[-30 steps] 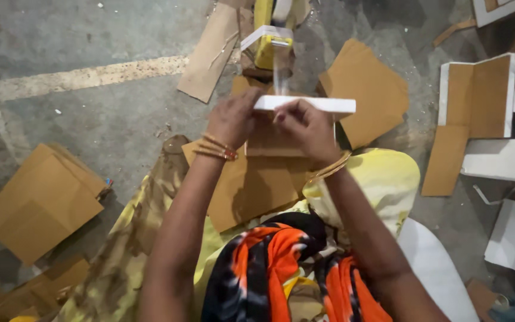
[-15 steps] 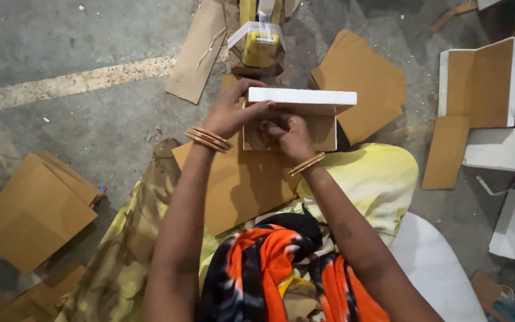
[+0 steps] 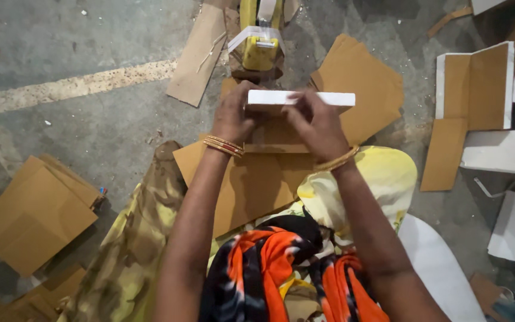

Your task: The person assembles small cardboard boxes by folding flaps and securing them with a handheld tape dispenser. The person repeatedly picks up flat cardboard pieces, folds them into box shapes, and applies tape to seal the edges.

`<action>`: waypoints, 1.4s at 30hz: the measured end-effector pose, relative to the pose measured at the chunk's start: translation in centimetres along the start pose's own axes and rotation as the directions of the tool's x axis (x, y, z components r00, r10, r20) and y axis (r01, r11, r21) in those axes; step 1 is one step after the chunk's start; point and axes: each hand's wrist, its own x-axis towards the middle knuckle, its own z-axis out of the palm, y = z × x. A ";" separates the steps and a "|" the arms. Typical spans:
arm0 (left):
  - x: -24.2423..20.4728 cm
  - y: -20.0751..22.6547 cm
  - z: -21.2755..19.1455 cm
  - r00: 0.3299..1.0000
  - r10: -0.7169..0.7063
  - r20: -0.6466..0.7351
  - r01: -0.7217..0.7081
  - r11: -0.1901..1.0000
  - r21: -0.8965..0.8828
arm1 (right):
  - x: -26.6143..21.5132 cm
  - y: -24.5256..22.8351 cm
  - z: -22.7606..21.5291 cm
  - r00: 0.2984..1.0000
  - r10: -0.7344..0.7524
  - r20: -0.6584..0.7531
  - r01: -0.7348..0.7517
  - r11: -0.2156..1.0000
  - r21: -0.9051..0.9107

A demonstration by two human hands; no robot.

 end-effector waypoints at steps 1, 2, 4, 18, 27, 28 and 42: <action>0.0 -0.2 0.0 1.000 -0.017 0.019 0.017 1.000 0.002 | 0.6 -0.3 -0.4 0.999 -0.020 -0.040 0.023 0.996 0.082; 0.0 -0.5 0.1 0.999 -0.034 0.038 0.034 0.999 0.005 | 1.7 -0.4 -0.5 0.992 -0.099 -0.084 0.106 0.992 0.076; 0.1 -1.1 0.2 0.997 -0.062 0.056 0.061 0.998 0.023 | 5.2 -0.4 -0.2 0.984 -0.167 -0.057 0.175 0.967 0.186; -0.2 -4.3 1.3 0.999 -0.046 -0.003 0.046 0.976 0.211 | 13.2 1.6 4.0 0.971 0.176 0.161 -0.229 0.881 0.414; -6.5 -1.4 2.3 0.997 0.057 -0.051 -0.056 0.998 0.022 | 8.0 4.8 3.0 0.922 0.125 0.367 -0.273 0.881 0.386; -6.8 -1.5 2.4 0.998 0.054 -0.043 -0.052 0.997 0.056 | 8.4 5.2 3.3 0.911 0.155 0.382 -0.274 0.920 0.279; -3.3 -2.1 1.1 0.981 0.188 0.040 -0.178 0.966 -0.186 | 10.3 4.8 3.6 0.852 0.324 0.410 -0.321 0.944 -0.080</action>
